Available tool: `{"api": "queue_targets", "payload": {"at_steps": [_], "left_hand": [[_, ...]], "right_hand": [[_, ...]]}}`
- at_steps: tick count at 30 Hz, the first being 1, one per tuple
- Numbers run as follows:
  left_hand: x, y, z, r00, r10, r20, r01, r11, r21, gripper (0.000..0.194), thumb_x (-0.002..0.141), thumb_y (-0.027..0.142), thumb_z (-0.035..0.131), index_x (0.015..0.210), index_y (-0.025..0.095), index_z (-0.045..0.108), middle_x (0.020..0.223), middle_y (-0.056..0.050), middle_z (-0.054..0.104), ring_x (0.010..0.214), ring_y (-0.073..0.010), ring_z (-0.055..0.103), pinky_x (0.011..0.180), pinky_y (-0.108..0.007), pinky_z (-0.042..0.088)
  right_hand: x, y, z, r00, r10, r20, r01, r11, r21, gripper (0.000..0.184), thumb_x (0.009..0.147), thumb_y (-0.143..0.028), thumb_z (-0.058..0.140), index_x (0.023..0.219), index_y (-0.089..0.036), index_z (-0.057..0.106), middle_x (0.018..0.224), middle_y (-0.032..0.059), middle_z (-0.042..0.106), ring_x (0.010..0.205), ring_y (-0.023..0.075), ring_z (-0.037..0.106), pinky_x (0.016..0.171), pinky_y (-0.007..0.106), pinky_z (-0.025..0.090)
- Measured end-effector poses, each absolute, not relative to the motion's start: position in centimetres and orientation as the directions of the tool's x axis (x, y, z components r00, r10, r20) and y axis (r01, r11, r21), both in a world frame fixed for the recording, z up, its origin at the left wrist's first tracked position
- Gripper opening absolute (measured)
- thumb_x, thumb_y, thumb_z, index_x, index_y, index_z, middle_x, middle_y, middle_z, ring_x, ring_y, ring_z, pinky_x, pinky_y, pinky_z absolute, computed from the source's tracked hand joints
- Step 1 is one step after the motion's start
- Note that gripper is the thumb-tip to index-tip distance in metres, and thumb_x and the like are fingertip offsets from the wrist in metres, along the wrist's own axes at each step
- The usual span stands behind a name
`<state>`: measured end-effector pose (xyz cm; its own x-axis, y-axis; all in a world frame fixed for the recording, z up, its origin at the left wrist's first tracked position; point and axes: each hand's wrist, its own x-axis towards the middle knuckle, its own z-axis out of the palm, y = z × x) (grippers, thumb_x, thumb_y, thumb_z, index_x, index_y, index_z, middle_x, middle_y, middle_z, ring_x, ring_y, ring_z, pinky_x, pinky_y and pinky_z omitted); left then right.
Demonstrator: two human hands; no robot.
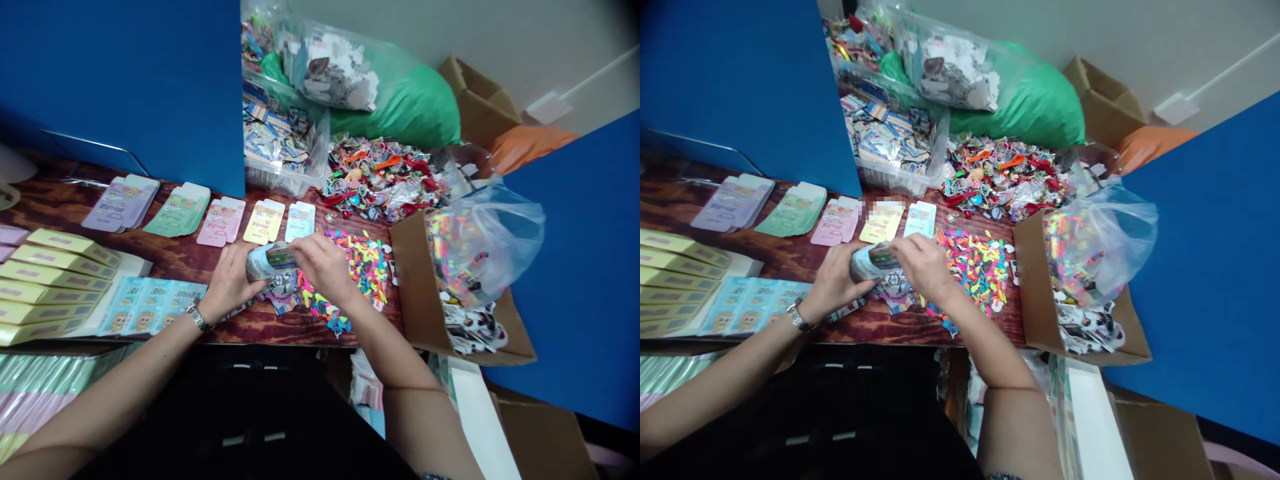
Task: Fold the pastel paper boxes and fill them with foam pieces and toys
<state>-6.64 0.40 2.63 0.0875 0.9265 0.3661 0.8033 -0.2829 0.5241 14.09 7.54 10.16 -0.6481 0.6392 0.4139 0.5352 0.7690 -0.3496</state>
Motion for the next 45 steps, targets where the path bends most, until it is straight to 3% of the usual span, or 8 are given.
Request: {"api": "queue_targets", "payload": {"at_steps": [7,10,12,16,18,26,38,45], "left_hand": [[-6.4,0.3,1.6,0.162,0.903,0.399,0.766,-0.37,0.526,0.055,0.085,0.035,0.063,0.132,0.015,0.043,0.12,-0.016,0.06,0.109,-0.0319,0.057,0.092,-0.046,0.047],[-7.1,0.4,1.4,0.121,0.913,0.389,0.79,-0.326,0.52,0.061,0.083,0.039,0.066,0.134,0.014,0.044,0.121,-0.017,0.06,0.111,-0.0338,0.057,0.094,-0.047,0.048],[-7.2,0.6,1.5,0.089,0.917,0.389,0.799,-0.299,0.522,0.063,0.082,0.042,0.067,0.134,0.014,0.044,0.121,-0.018,0.059,0.111,-0.0341,0.057,0.094,-0.047,0.048],[-6.8,0.8,1.5,0.084,0.922,0.379,0.801,-0.289,0.524,0.064,0.082,0.042,0.068,0.134,0.013,0.044,0.118,-0.018,0.059,0.108,-0.0338,0.058,0.092,-0.047,0.05],[-6.4,0.8,1.6,0.093,0.922,0.376,0.795,-0.295,0.529,0.064,0.082,0.042,0.068,0.133,0.012,0.044,0.117,-0.018,0.06,0.108,-0.0339,0.059,0.093,-0.048,0.05],[-6.6,0.8,1.0,0.083,0.934,0.346,0.787,-0.275,0.553,0.066,0.082,0.046,0.068,0.134,0.012,0.045,0.119,-0.019,0.06,0.112,-0.0357,0.058,0.094,-0.049,0.049],[-6.1,1.5,0.9,0.115,0.926,0.359,0.778,-0.309,0.548,0.067,0.084,0.058,0.061,0.133,0.015,0.046,0.113,-0.016,0.062,0.102,-0.035,0.06,0.088,-0.048,0.05],[-5.5,1.9,0.3,0.167,0.916,0.365,0.754,-0.357,0.552,0.068,0.084,0.058,0.06,0.136,0.016,0.045,0.115,-0.016,0.061,0.104,-0.0353,0.06,0.09,-0.049,0.05]], "right_hand": [[13.6,5.1,6.1,-0.669,0.553,0.496,0.368,0.827,-0.425,0.036,0.097,-0.013,0.045,0.129,-0.021,0.06,0.118,0.0073,0.066,0.117,0.0162,0.06,0.102,0.031,0.051],[16.7,8.0,5.7,-0.47,0.722,0.507,0.472,0.691,-0.547,0.026,0.098,-0.02,0.05,0.119,-0.023,0.065,0.109,0.0061,0.07,0.103,0.0169,0.065,0.092,0.033,0.054],[19.0,10.8,5.2,-0.349,0.851,0.391,0.641,0.522,-0.563,0.024,0.098,-0.022,0.05,0.114,-0.02,0.067,0.104,0.0063,0.071,0.096,0.0174,0.066,0.088,0.032,0.053],[20.9,14.8,2.9,-0.332,0.943,0.012,0.88,0.314,-0.357,0.025,0.095,-0.028,0.055,0.115,-0.018,0.067,0.105,0.0083,0.071,0.096,0.0199,0.065,0.086,0.03,0.048],[20.5,15.3,1.6,-0.342,0.938,-0.057,0.899,0.31,-0.309,0.029,0.093,-0.037,0.06,0.115,-0.019,0.067,0.104,0.0094,0.071,0.093,0.0213,0.065,0.082,0.029,0.047],[20.5,14.5,0.6,-0.425,0.9,-0.096,0.871,0.378,-0.312,0.025,0.094,-0.043,0.058,0.109,-0.025,0.067,0.102,0.0022,0.072,0.092,0.0168,0.065,0.076,0.023,0.044],[31.2,16.8,2.1,0.074,0.997,-0.014,0.994,-0.075,-0.081,0.036,0.098,-0.025,0.041,0.125,-0.015,0.063,0.119,0.0167,0.067,0.107,0.0257,0.062,0.09,0.033,0.045],[32.1,13.1,1.9,-0.133,0.979,-0.154,0.988,0.12,-0.093,0.034,0.098,-0.037,0.051,0.13,-0.031,0.061,0.126,0.0017,0.068,0.111,0.017,0.063,0.094,0.024,0.046]]}}
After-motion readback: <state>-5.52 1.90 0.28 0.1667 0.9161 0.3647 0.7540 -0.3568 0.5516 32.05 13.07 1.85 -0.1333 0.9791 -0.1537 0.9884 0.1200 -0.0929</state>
